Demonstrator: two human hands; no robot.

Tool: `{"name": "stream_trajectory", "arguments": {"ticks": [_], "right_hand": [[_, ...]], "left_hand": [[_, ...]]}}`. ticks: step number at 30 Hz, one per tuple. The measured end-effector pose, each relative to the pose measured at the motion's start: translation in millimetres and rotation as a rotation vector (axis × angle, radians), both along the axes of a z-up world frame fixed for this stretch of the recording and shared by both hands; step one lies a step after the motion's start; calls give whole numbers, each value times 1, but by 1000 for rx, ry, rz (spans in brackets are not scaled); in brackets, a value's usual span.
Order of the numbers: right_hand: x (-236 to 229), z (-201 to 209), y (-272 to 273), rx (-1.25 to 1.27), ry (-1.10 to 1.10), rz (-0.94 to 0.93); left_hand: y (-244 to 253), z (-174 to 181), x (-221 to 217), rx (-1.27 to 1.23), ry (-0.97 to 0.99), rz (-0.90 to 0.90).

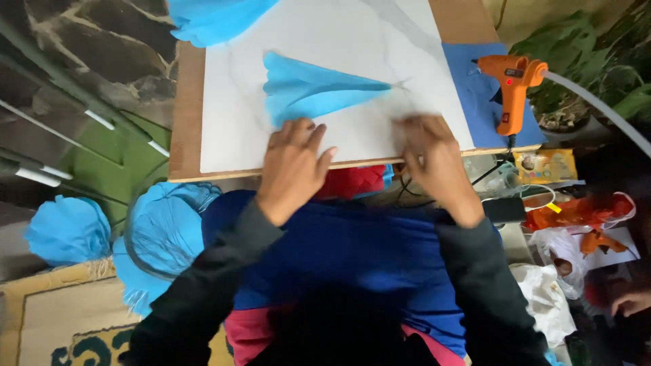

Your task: The person is manually folding blue fabric and using a hot glue gun to create decorative petals.

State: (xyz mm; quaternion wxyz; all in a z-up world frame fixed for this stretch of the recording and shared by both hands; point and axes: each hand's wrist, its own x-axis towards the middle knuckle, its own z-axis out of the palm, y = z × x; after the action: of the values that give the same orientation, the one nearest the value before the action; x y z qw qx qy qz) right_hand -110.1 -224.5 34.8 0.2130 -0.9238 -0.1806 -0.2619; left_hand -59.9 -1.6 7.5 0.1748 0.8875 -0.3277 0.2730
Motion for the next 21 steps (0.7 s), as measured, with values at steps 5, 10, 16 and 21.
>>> {"name": "stream_trajectory", "arguments": {"ticks": [5,10,16,21], "right_hand": [[77,2,-5,-109,64,-73],[79,1,-9,-352,228,-202],[18,21,20,-296,299,-73],[8,30,21,-215,277,-14]], "left_hand": [[-22,-5,1,46,-80,160],[-9,-4,27,73,-16,111],[7,-30,99,132,-30,-122],[2,-36,116,161,-116,-177]]}}
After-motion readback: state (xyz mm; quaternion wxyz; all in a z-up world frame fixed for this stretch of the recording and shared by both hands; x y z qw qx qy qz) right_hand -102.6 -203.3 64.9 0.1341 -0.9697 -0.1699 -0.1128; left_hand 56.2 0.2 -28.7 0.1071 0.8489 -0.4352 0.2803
